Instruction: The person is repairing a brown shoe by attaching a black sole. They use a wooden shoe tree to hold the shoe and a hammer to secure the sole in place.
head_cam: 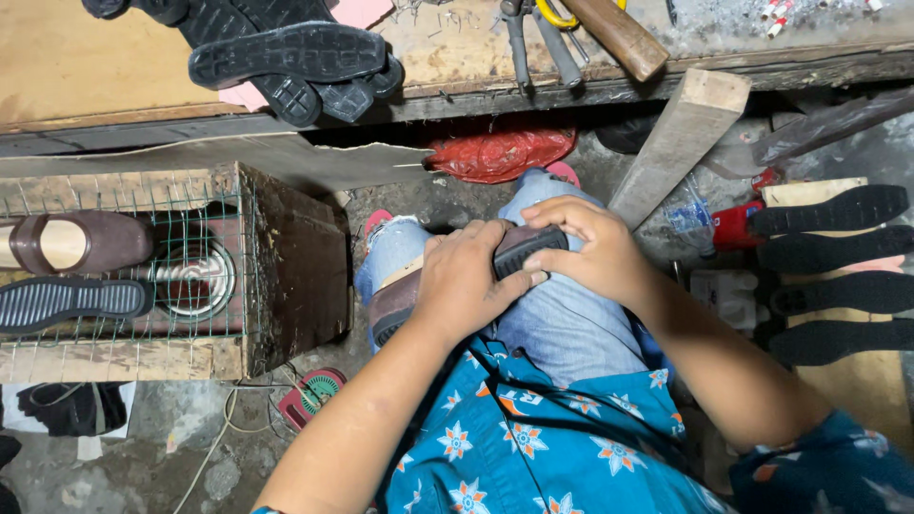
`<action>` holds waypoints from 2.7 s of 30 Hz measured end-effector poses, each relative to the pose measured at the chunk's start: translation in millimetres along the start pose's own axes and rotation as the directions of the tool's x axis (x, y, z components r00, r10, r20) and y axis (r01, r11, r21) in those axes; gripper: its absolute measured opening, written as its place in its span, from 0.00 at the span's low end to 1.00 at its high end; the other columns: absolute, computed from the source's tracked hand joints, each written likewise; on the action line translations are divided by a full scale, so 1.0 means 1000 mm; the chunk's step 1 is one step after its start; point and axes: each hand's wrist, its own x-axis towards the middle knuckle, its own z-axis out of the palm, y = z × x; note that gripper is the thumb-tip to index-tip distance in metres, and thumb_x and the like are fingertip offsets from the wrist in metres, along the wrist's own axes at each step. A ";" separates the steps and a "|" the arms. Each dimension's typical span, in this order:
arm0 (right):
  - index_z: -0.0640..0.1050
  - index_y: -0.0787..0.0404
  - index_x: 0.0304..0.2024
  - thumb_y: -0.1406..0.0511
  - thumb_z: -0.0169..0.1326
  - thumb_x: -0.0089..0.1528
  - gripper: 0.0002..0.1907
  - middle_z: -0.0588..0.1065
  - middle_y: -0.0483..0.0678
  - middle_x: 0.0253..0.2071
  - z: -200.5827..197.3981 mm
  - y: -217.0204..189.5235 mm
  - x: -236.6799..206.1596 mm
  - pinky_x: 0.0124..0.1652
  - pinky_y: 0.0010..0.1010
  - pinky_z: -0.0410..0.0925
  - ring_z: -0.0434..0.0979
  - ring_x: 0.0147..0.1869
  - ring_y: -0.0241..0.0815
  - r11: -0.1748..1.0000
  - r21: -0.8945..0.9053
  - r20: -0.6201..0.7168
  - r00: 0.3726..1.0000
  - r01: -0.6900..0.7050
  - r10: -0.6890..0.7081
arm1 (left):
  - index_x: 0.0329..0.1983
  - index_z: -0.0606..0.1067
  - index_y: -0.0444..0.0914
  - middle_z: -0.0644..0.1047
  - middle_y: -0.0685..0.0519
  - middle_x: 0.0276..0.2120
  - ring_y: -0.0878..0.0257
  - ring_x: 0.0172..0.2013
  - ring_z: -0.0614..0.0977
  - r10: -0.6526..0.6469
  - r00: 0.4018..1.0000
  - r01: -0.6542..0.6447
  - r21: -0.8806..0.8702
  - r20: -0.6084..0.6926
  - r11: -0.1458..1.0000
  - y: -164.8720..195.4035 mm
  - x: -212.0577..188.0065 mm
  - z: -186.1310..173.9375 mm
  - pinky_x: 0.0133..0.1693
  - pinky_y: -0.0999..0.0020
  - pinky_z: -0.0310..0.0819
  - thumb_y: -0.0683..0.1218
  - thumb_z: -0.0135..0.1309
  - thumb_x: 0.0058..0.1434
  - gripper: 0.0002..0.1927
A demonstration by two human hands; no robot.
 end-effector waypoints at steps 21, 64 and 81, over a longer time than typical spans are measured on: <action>0.74 0.66 0.46 0.77 0.66 0.50 0.23 0.76 0.53 0.52 -0.013 0.011 0.006 0.54 0.34 0.74 0.79 0.56 0.43 0.899 0.278 0.043 0.939 -0.340 0.342 | 0.47 0.75 0.37 0.79 0.47 0.38 0.49 0.40 0.80 0.135 0.971 -0.132 0.027 -0.197 0.991 -0.005 -0.007 0.010 0.45 0.54 0.64 0.58 0.67 0.51 0.27; 0.78 0.70 0.47 0.78 0.63 0.53 0.19 0.78 0.51 0.48 -0.023 0.012 0.001 0.55 0.34 0.74 0.80 0.53 0.40 0.892 0.318 0.052 0.946 -0.321 0.321 | 0.47 0.76 0.34 0.78 0.45 0.37 0.49 0.39 0.79 0.193 0.977 -0.185 0.096 -0.086 0.978 0.004 0.016 0.022 0.46 0.54 0.68 0.52 0.65 0.47 0.27; 0.73 0.68 0.61 0.75 0.66 0.55 0.31 0.71 0.51 0.61 0.018 -0.051 -0.029 0.64 0.38 0.69 0.73 0.66 0.43 0.947 0.278 0.119 0.984 -0.160 0.131 | 0.43 0.77 0.40 0.79 0.52 0.37 0.52 0.40 0.80 0.208 0.942 -0.244 -0.111 -0.264 0.963 0.019 -0.053 -0.046 0.46 0.58 0.64 0.51 0.69 0.46 0.22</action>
